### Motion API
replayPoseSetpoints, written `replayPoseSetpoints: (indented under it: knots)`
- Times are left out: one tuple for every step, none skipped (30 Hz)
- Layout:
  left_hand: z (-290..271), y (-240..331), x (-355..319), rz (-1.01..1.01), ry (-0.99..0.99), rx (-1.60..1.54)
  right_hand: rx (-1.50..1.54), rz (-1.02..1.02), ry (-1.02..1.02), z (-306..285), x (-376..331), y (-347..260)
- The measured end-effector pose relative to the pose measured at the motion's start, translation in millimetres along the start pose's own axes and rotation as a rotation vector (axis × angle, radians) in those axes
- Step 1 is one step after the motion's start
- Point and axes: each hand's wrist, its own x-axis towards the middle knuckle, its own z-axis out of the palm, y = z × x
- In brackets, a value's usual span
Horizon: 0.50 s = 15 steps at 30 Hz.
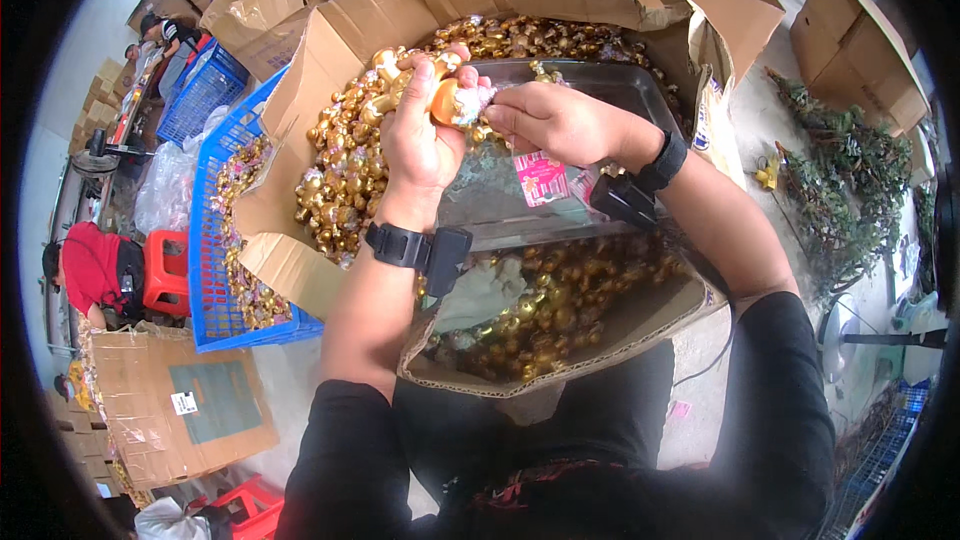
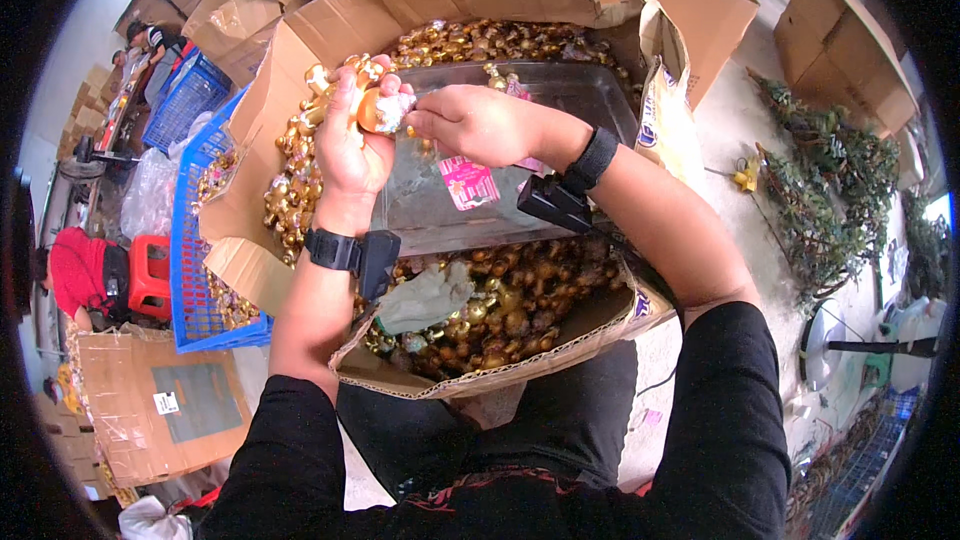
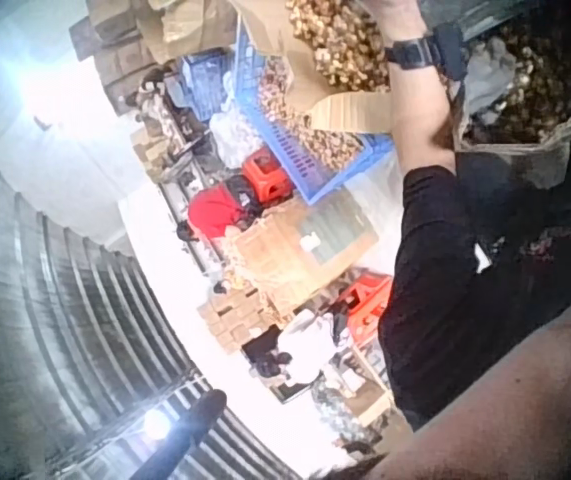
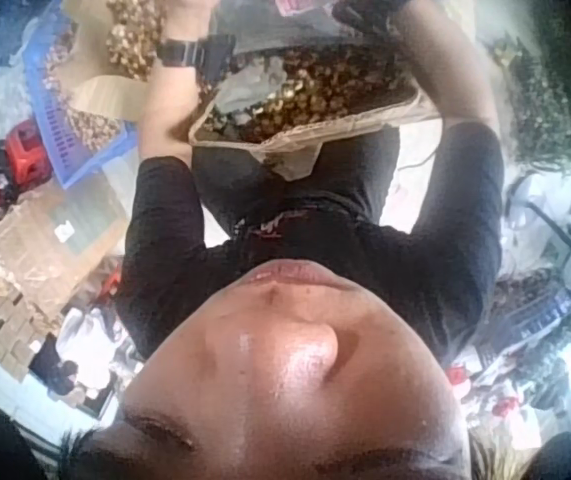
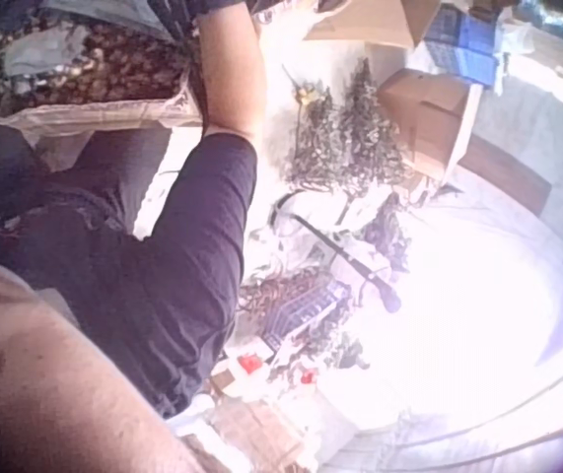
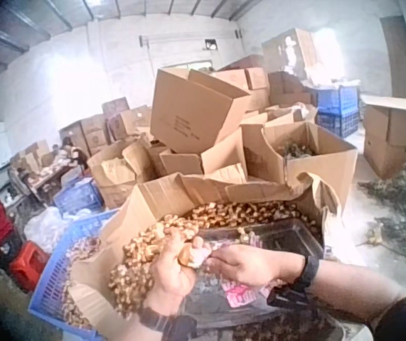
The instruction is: Sorting and packing small plastic toy figurines from a large box onto a metal tray.
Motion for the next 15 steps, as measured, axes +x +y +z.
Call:
replayPoseSetpoints:
  knots:
    - [-1,0,0,0.009,-0.006,-0.002,0.007,0.003,0.006,1,0,0]
    - [-1,1,-1,0.018,-0.013,-0.004,0.012,0.006,0.007,3,1,-2]
    - [-1,1,-2,0.013,-0.01,-0.003,0.045,0.007,0.023,5,2,-4]
    - [0,0,-1,0.034,0.012,-0.002,0.075,0.008,0.04,5,2,-4]
    - [2,-2,-1,0.055,0.034,-0.001,0.077,0.011,0.043,5,3,1]
    - [4,-5,-1,0.038,0.089,0.028,-0.104,-0.03,0.06,4,5,10]
    - [2,-7,-1,0.039,0.087,0.03,-0.287,-0.077,0.077,3,8,9]
    - [-2,-10,-1,0.029,0.179,0.008,-0.289,-0.08,0.08,2,9,8]
    - [-5,-12,0,0.019,0.271,-0.015,-0.293,-0.029,0.039,1,10,7]
    - [-2,-11,-1,0.009,0.295,-0.064,-0.295,0.028,0.001,1,9,5]
    - [-2,-12,0,0.004,0.291,-0.065,-0.296,0.032,0.007,2,9,10]
    - [-5,-10,2,-0.038,0.242,-0.124,-0.444,-0.124,0.104,5,9,18]
    - [-2,-9,2,-0.082,0.196,-0.184,-0.589,-0.28,0.2,9,8,24]
    - [7,-11,2,-0.064,0.343,-0.139,-0.588,-0.274,0.203,11,8,30]
    - [8,-12,2,-0.07,0.342,-0.138,-0.577,-0.329,0.223,12,8,36]
